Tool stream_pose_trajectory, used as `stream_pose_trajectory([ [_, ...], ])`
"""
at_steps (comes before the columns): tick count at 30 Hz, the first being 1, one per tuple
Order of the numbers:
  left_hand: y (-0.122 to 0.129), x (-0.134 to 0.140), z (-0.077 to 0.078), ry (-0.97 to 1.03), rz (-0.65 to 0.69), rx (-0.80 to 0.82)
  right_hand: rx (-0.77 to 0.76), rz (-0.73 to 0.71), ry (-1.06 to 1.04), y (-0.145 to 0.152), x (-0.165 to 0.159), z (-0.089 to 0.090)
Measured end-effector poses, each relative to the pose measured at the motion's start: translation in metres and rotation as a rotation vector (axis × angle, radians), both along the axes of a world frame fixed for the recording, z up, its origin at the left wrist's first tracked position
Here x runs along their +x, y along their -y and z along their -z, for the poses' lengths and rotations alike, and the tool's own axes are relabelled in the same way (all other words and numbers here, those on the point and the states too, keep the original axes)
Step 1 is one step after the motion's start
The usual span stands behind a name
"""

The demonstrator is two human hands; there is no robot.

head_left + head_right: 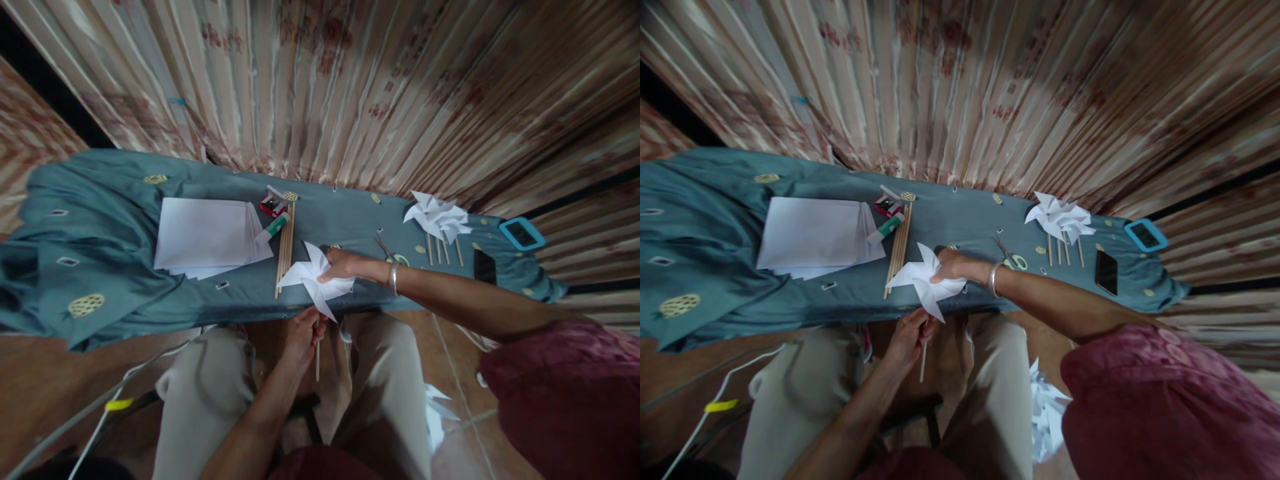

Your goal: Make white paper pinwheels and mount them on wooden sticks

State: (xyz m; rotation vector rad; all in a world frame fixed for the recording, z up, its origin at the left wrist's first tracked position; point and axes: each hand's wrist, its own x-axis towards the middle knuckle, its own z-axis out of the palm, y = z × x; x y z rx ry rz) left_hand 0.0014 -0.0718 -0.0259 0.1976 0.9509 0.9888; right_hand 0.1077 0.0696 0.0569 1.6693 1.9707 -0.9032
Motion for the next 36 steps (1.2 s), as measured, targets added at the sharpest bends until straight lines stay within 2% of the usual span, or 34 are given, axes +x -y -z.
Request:
stream_pose_trajectory([
  [5, 0.001, 0.000, 0.003, -0.013, 0.012, 0.031, -0.011, 0.025, -0.018, 0.004, 0.000, -0.004],
  [10, 0.001, 0.001, 0.005, -0.019, 0.018, 0.042, -0.007, 0.059, -0.040, 0.002, 0.002, 0.002],
  [19, 0.002, 0.001, -0.004, -0.070, -0.040, 0.046, 0.023, 0.119, -0.215, 0.001, 0.013, 0.012],
  [28, -0.001, 0.001, -0.021, -0.109, -0.032, 0.142, 0.009, 0.315, -0.540, 0.008, 0.029, 0.012],
  [33, -0.009, -0.001, -0.029, -0.156, -0.003, 0.217, -0.020, 0.420, -0.723, 0.014, 0.035, 0.000],
  [36, -0.020, -0.003, -0.038, -0.174, 0.011, 0.256, -0.032, 0.509, -0.902, 0.014, 0.041, -0.010],
])
